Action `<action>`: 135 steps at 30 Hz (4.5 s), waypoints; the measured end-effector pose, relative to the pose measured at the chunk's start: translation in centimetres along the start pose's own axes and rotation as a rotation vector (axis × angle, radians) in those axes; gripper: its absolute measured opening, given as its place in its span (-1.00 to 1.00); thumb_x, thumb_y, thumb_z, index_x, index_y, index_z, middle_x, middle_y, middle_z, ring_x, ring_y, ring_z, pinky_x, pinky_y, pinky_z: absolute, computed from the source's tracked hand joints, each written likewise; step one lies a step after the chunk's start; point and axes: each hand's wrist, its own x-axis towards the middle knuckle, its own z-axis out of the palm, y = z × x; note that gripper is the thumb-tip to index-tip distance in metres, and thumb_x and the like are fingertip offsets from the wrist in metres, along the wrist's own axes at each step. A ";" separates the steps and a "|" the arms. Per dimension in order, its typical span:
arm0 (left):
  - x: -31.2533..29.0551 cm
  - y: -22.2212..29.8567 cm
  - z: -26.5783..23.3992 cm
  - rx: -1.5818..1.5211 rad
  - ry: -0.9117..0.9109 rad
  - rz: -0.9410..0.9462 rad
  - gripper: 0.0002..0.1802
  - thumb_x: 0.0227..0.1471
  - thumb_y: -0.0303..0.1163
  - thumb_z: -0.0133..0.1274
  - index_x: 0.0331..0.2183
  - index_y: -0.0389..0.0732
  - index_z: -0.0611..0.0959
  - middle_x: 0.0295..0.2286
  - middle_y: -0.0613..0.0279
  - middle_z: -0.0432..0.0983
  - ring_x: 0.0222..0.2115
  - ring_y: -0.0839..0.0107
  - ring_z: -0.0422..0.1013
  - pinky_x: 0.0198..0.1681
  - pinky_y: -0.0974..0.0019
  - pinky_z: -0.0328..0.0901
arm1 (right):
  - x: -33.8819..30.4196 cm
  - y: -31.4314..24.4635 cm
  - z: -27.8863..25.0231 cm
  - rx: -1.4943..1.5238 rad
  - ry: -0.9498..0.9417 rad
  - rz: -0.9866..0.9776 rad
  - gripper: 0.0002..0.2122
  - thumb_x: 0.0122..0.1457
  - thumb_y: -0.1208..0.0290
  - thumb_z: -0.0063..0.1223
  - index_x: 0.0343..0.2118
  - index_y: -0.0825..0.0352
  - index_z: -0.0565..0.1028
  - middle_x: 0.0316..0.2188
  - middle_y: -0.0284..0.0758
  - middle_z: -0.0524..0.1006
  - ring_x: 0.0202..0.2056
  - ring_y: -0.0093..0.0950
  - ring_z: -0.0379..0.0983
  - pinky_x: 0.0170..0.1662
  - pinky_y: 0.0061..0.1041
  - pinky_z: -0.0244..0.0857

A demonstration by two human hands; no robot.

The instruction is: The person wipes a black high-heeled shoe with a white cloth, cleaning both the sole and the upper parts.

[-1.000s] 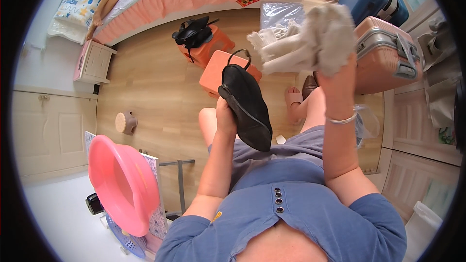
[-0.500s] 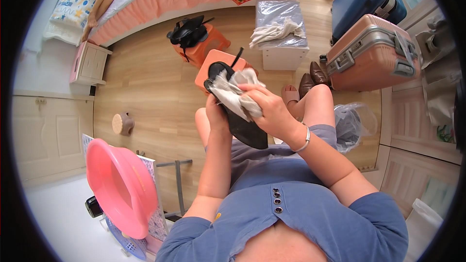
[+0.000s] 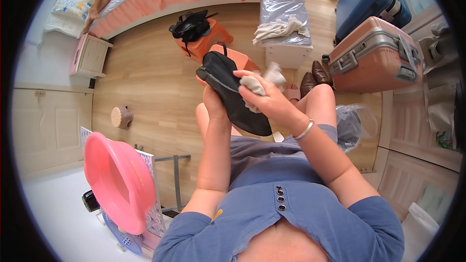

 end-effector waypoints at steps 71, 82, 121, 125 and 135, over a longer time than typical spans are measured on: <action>-2.4 -1.1 3.9 -0.317 0.102 -0.049 -0.69 0.06 -0.25 -0.19 -0.24 -0.29 0.40 -0.33 0.18 0.42 -0.33 0.33 0.39 -0.23 0.28 0.31 | 1.5 4.2 -1.9 0.112 0.438 -0.048 -0.77 0.13 0.26 -0.14 -0.24 0.28 0.29 -0.34 -0.41 0.39 -0.32 -0.58 0.29 -0.23 -0.62 0.19; -2.2 -0.2 4.8 -0.363 0.196 -0.072 -0.63 0.07 -0.15 -0.26 -0.25 -0.24 0.41 -0.31 0.22 0.42 -0.29 0.31 0.37 -0.16 0.24 0.26 | 0.4 4.4 1.4 -0.501 0.380 -0.175 -0.78 0.10 0.26 -0.13 -0.24 0.25 0.28 -0.27 -0.09 0.33 -0.30 -0.23 0.33 -0.24 -0.37 0.23; -7.4 -4.0 5.3 0.435 -0.063 0.137 -0.78 0.04 -0.44 -0.14 -0.27 -0.37 0.42 -0.38 0.30 0.39 -0.40 0.63 0.28 -0.34 0.56 0.21 | 1.0 2.1 -2.3 -0.639 0.417 -0.142 -0.65 0.01 0.18 -0.03 -0.42 0.45 0.29 -0.54 0.02 0.43 -0.42 0.00 0.37 -0.35 -0.23 0.27; -6.4 -3.8 4.0 0.576 -0.028 0.125 -0.67 0.11 -0.27 -0.22 -0.31 -0.37 0.47 -0.44 0.30 0.42 -0.43 0.62 0.31 -0.38 0.53 0.23 | -1.4 3.5 -2.1 -0.486 0.386 -0.085 -0.62 0.04 0.16 -0.07 -0.31 0.45 0.30 -0.48 0.02 0.43 -0.36 0.00 0.35 -0.30 -0.23 0.24; -5.4 -3.6 2.9 0.971 -0.092 0.224 -0.56 0.12 -0.25 -0.25 -0.72 -0.27 0.24 -0.77 0.43 0.02 -0.69 0.63 -0.03 -0.66 0.44 -0.03 | -1.4 0.5 -4.7 -0.703 0.572 -0.222 -0.66 0.04 0.18 -0.05 -0.30 0.41 0.32 -0.27 0.00 0.39 -0.24 -0.10 0.34 -0.21 -0.29 0.22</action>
